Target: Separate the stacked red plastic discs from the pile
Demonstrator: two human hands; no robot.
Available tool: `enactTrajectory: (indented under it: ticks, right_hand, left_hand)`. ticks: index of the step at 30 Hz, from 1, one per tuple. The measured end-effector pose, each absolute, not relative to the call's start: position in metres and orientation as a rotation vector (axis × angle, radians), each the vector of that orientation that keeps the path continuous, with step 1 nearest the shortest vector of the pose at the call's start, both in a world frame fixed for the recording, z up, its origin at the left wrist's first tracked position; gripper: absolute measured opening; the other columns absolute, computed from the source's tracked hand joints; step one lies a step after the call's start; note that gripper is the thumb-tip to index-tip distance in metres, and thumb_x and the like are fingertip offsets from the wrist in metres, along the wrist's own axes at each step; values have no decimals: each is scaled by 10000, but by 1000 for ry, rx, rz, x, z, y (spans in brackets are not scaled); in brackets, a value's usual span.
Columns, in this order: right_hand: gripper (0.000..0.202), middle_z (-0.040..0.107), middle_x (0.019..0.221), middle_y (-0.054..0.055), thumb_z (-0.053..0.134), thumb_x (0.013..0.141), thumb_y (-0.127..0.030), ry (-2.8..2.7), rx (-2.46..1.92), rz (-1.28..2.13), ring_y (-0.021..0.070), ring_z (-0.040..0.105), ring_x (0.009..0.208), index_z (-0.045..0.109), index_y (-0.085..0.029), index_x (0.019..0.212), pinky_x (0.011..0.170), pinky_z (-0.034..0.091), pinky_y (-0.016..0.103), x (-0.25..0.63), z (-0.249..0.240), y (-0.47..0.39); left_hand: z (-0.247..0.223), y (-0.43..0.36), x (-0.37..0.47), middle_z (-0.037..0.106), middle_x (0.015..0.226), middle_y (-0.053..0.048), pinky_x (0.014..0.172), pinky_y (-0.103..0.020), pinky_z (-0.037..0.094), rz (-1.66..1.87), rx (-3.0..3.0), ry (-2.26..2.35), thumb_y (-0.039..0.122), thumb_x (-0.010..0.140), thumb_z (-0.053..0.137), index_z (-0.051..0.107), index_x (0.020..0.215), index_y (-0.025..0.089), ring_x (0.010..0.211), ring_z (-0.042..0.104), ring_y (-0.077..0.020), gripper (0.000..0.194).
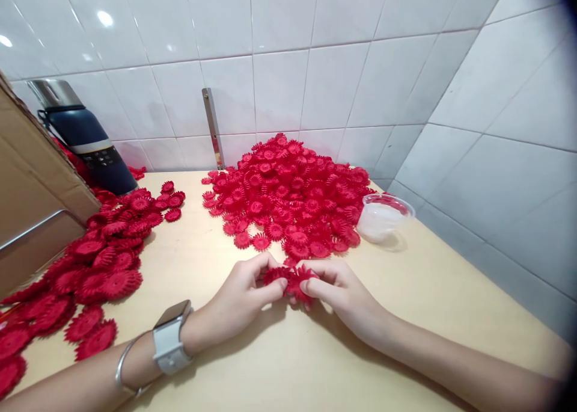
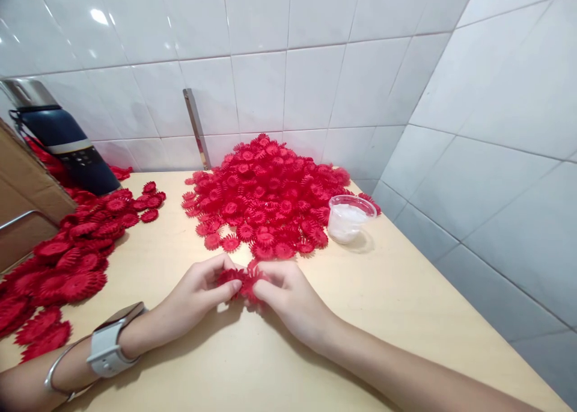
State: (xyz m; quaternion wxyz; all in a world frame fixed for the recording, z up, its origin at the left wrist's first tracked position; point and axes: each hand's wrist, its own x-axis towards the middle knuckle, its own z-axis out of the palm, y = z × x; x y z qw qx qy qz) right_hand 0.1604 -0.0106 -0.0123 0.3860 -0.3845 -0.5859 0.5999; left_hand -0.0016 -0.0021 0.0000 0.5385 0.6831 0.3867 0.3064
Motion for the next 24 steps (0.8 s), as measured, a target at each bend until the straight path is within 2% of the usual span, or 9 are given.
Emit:
enactTrajectory:
  ticks: [5,10,15,19,22,24]
  right_hand:
    - [180,583,526,18,430,631,-94,-1291,-890,1734,125,538,538,586,-124,546,547,433,245,161,-11,-10]
    - [217,624,523,48,419,584,-85,-1149,-863,1839,140,565,499,632,-103,543,538,454,265,164,-13,-8]
    - [271,644,551,94,389,535,-104,-1124,-776,1816,197,607,558,659,-80,551,572,477,310,167,-9,-6]
    - [216,623,532,95,439,603,-168,-1105,-790,1748,185,578,491,632,-83,553,471,461,290,167,-12,-4]
    - [178,590,510,51,474,680,-214,-1108,-806,1684,149,529,435,591,-113,592,391,421,253,167,-16,-5]
    - [146,556,496,15,489,712,-212,-1169,-834,1603,126,506,434,569,-131,621,396,414,236,166,-17,-6]
  left_hand:
    - [-2,1,-1,598,688,-22,636,-249,416,698,1399,730,142,796,474,476,704,140,666,572,-131,93]
    - [-2,2,-1,606,648,-18,620,-248,409,657,1252,664,125,782,494,443,668,153,635,565,-123,129]
    - [-4,6,-4,564,628,2,569,-223,387,686,1228,797,125,749,521,510,681,136,578,516,-95,70]
    - [-5,9,-5,588,746,-19,641,-254,412,756,1298,780,76,705,530,510,694,142,689,548,-129,69]
    - [-5,9,-5,557,935,-27,651,-238,422,844,1355,777,8,648,529,500,689,147,774,541,-130,148]
    - [-4,9,-4,527,975,-22,635,-223,425,846,1390,774,-24,624,512,496,686,150,787,534,-125,186]
